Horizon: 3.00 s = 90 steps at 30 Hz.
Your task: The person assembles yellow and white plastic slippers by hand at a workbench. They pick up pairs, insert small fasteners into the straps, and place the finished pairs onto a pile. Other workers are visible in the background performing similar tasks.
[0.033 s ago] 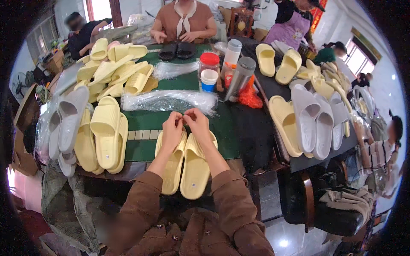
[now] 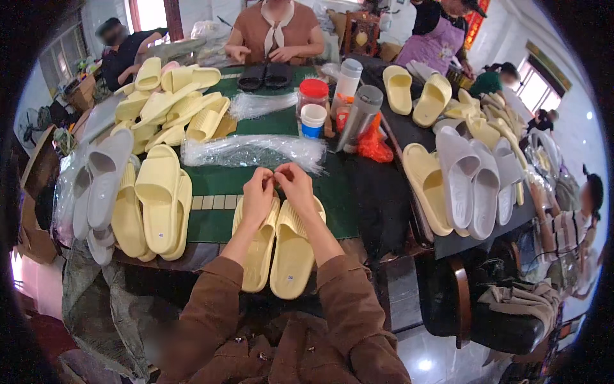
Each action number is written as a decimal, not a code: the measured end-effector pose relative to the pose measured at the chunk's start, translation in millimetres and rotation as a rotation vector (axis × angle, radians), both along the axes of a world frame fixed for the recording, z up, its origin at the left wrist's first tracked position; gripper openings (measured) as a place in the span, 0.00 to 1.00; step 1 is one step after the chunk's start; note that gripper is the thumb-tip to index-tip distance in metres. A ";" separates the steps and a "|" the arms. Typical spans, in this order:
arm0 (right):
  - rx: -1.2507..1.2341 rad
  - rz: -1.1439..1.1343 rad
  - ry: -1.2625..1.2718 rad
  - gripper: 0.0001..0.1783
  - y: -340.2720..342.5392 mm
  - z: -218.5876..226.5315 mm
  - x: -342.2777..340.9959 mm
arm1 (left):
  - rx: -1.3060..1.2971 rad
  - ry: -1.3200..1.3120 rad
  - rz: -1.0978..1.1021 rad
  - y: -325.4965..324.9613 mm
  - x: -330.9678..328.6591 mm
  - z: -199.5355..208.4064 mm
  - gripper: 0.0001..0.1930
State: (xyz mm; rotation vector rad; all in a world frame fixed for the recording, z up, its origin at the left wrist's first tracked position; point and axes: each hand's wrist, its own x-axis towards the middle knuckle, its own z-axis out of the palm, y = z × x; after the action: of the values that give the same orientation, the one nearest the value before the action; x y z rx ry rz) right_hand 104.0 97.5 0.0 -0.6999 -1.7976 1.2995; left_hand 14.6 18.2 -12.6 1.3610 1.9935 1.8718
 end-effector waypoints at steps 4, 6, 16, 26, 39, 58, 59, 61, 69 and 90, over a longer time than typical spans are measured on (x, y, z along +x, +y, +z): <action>0.002 0.000 -0.006 0.06 -5.7 6.1 0.1 | -0.004 0.001 -0.010 -1.1 -1.9 -2.0 0.04; 0.002 0.000 -0.003 0.06 -6.0 7.8 -0.2 | 0.001 0.001 -0.011 0.0 -2.0 -2.2 0.05; 0.012 -0.087 0.076 0.06 -5.5 8.3 0.2 | 0.007 0.016 -0.002 -2.6 0.7 2.3 0.08; -0.038 -0.078 0.118 0.06 -5.6 9.2 0.6 | 0.065 0.017 0.007 -0.2 -0.7 1.1 0.10; -0.078 -0.091 0.200 0.07 -3.6 11.7 1.9 | 0.049 0.106 0.048 -4.6 -1.0 3.1 0.16; -0.293 0.055 0.391 0.13 5.0 6.6 3.8 | -0.023 0.325 0.191 -3.7 -1.7 -2.6 0.15; -0.290 0.045 0.382 0.13 8.1 4.9 4.2 | -0.015 0.283 0.170 -3.7 -1.2 -2.0 0.15; -0.294 0.033 0.380 0.13 13.6 0.7 6.9 | 0.002 0.197 0.125 -2.9 1.1 0.9 0.16; 0.004 -0.255 0.603 0.10 7.8 11.9 4.6 | -0.024 0.132 0.090 -3.4 0.6 1.4 0.19; 0.590 -0.284 0.173 0.05 -10.9 18.4 -2.6 | -0.012 0.133 0.099 -3.1 -1.8 -4.8 0.18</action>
State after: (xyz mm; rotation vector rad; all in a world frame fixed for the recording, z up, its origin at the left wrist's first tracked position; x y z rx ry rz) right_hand 101.4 86.6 18.5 -0.4684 -1.7388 0.5751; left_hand 12.8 15.2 -17.3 1.4452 2.1692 1.8513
